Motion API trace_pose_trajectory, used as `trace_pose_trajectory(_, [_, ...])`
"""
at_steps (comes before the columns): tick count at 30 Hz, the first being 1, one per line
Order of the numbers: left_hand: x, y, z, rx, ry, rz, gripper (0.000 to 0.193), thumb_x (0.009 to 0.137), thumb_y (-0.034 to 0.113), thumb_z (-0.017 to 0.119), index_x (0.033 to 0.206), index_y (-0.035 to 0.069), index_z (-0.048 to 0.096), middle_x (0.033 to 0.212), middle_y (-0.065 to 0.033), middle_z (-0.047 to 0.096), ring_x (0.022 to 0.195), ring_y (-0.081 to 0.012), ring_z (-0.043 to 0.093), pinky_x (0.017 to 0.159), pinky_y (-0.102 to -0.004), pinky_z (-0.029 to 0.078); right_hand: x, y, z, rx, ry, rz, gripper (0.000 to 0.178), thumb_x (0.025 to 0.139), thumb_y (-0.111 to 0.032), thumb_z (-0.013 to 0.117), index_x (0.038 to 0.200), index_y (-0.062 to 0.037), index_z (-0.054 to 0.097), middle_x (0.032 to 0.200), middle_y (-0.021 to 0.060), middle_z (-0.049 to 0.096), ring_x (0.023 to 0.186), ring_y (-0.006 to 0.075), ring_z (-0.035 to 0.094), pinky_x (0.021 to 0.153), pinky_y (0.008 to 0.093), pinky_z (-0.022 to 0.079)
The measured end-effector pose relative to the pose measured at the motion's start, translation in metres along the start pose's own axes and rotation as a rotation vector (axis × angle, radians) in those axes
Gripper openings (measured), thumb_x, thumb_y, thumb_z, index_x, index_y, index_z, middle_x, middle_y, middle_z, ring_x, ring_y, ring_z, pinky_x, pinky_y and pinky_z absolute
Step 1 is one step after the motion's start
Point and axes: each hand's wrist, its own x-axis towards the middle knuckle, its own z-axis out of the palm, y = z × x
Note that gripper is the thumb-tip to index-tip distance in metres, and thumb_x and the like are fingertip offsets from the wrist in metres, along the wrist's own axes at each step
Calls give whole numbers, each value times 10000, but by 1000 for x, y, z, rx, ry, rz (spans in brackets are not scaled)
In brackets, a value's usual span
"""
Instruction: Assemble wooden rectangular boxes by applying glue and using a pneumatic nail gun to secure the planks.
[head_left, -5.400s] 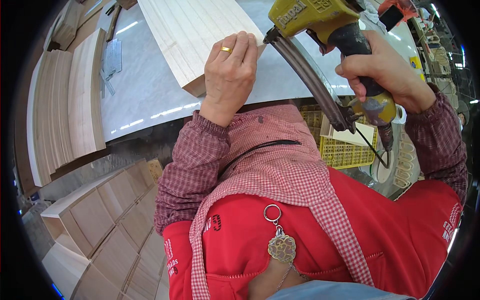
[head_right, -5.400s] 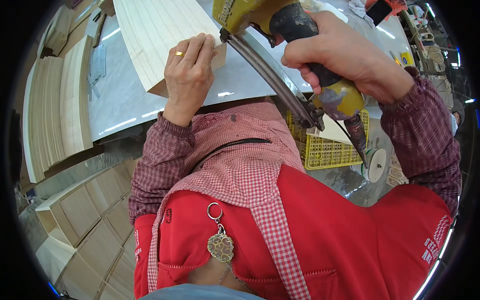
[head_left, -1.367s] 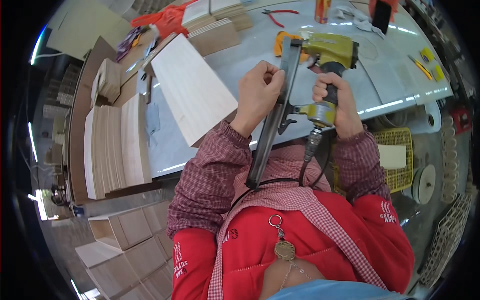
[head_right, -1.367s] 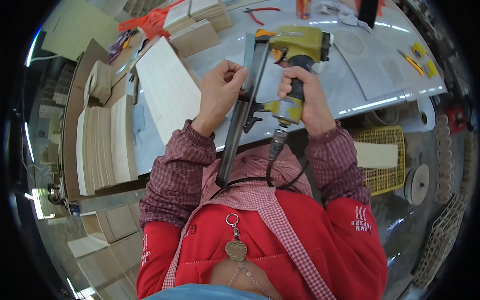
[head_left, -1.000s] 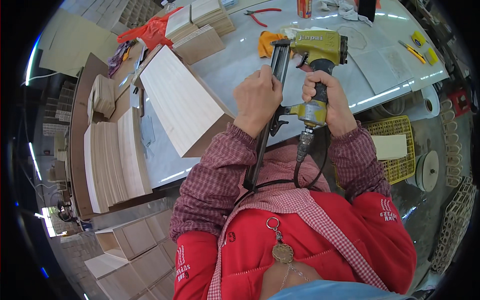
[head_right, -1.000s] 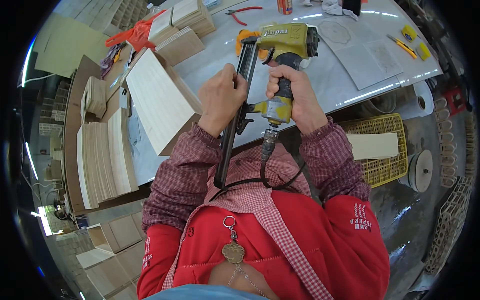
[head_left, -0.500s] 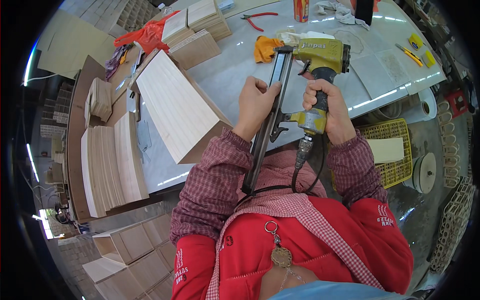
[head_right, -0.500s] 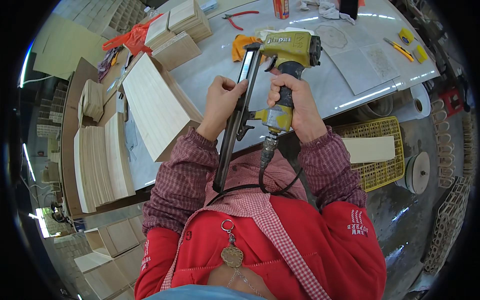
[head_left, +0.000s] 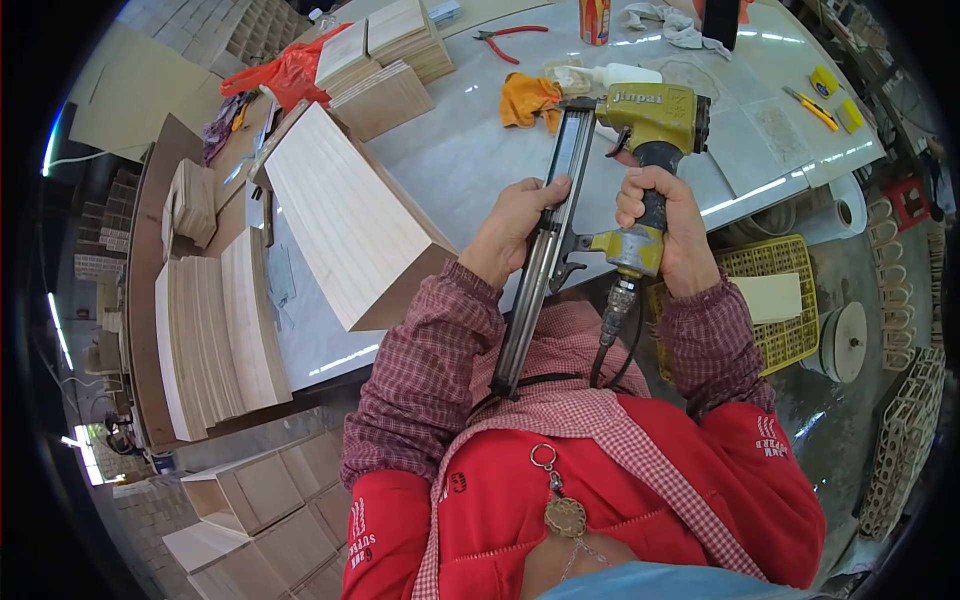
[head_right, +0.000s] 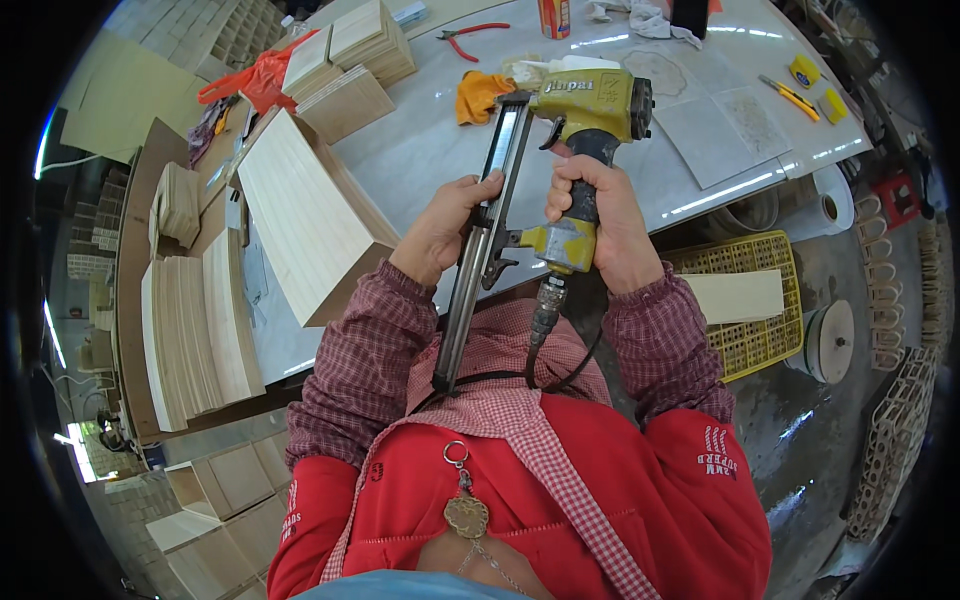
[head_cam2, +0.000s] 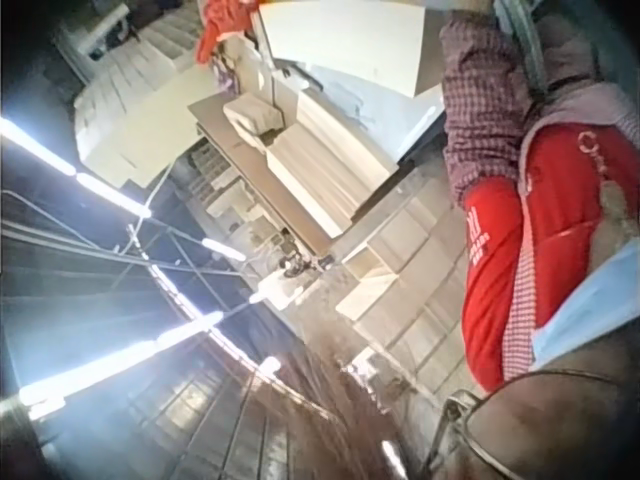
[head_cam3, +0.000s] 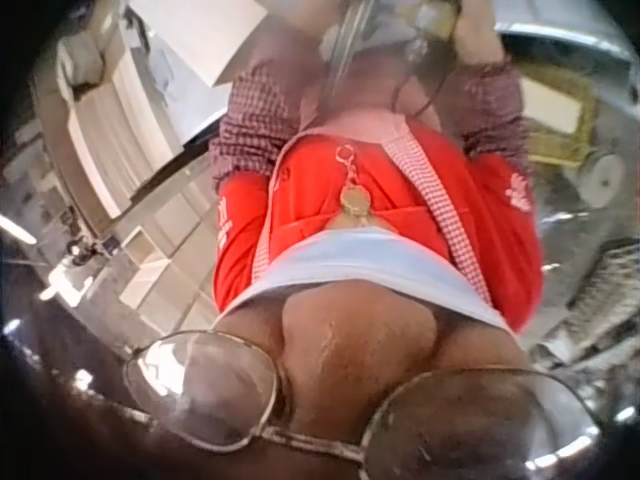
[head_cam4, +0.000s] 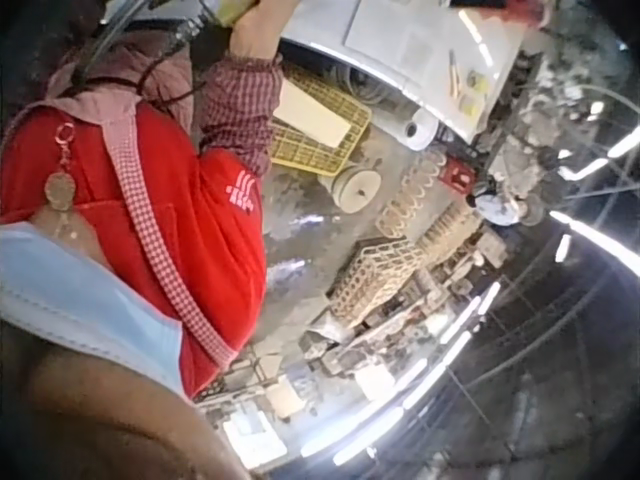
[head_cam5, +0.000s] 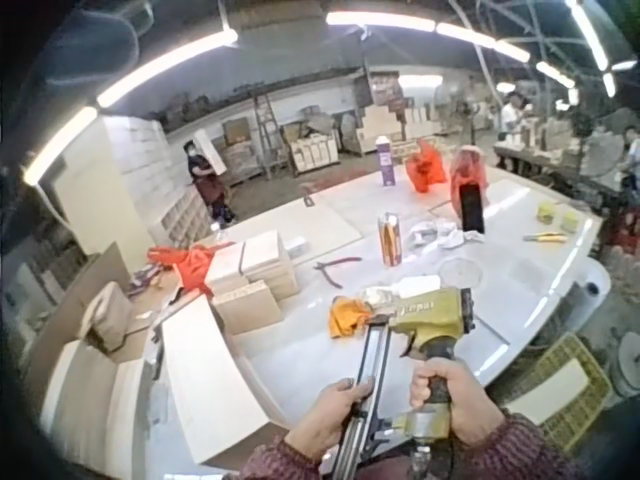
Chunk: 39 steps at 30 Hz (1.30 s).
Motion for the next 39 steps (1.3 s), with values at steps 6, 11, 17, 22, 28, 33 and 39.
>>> trace_pose_trajectory(6, [1, 2, -1, -3, -22, -23, 364, 882, 349, 586, 815, -6, 541, 695, -90, 560, 589, -161, 495, 557, -308, 447, 3, 2, 5, 8, 8, 13, 55, 799, -60, 552, 810, -29, 508, 610, 31, 485, 490, 110, 466, 491, 250, 425])
trace_pose_trajectory(11, [11, -13, -4, 83, -17, -9, 417, 883, 389, 565, 837, -24, 534, 715, -139, 563, 646, -209, 525, 611, -331, 463, 6, 11, 5, 13, 24, 59, 94, 818, -72, 528, 733, -69, 488, 623, 10, 456, 498, 98, 429, 502, 241, 406])
trace_pose_trajectory(17, [-29, -13, -44, -21, -133, 39, 522, 919, 425, 486, 1163, -36, 454, 892, -144, 566, 766, -205, 546, 705, -314, 465, 17, 12, -14, 158, -86, 146, 56, 812, -59, 532, 774, -75, 494, 614, -5, 445, 486, 89, 416, 490, 236, 393])
trace_pose_trajectory(22, [-126, -28, -90, 136, 8, 646, 290, 865, 166, 590, 1112, 22, 537, 921, -68, 547, 707, -158, 485, 651, -270, 414, 21, 12, -13, 210, -118, 104, 57, 817, -52, 523, 857, -68, 487, 615, -15, 430, 489, 78, 403, 493, 229, 382])
trace_pose_trajectory(28, [-160, -32, -90, 127, 125, 642, 132, 802, 106, 632, 716, 47, 551, 696, -37, 485, 579, -163, 389, 570, -277, 355, 17, 17, 0, 230, -132, 137, 144, 823, -55, 523, 965, -43, 500, 608, -22, 408, 492, 71, 395, 489, 219, 365])
trace_pose_trajectory(33, [-158, -36, -88, 130, 159, 783, 277, 746, 29, 625, 540, 82, 448, 537, -15, 382, 498, -162, 313, 520, -281, 316, 16, 21, 7, 143, -163, 147, 257, 837, -69, 521, 1083, 0, 498, 597, -31, 375, 491, 59, 343, 480, 205, 335])
trace_pose_trajectory(39, [-119, -35, -70, 148, 410, 956, 304, 758, -6, 602, 541, 88, 411, 532, -20, 364, 499, -179, 289, 520, -296, 305, 4, 39, 23, 191, -213, 293, 30, 832, -51, 510, 823, -60, 483, 611, -15, 407, 497, 77, 377, 494, 208, 368])
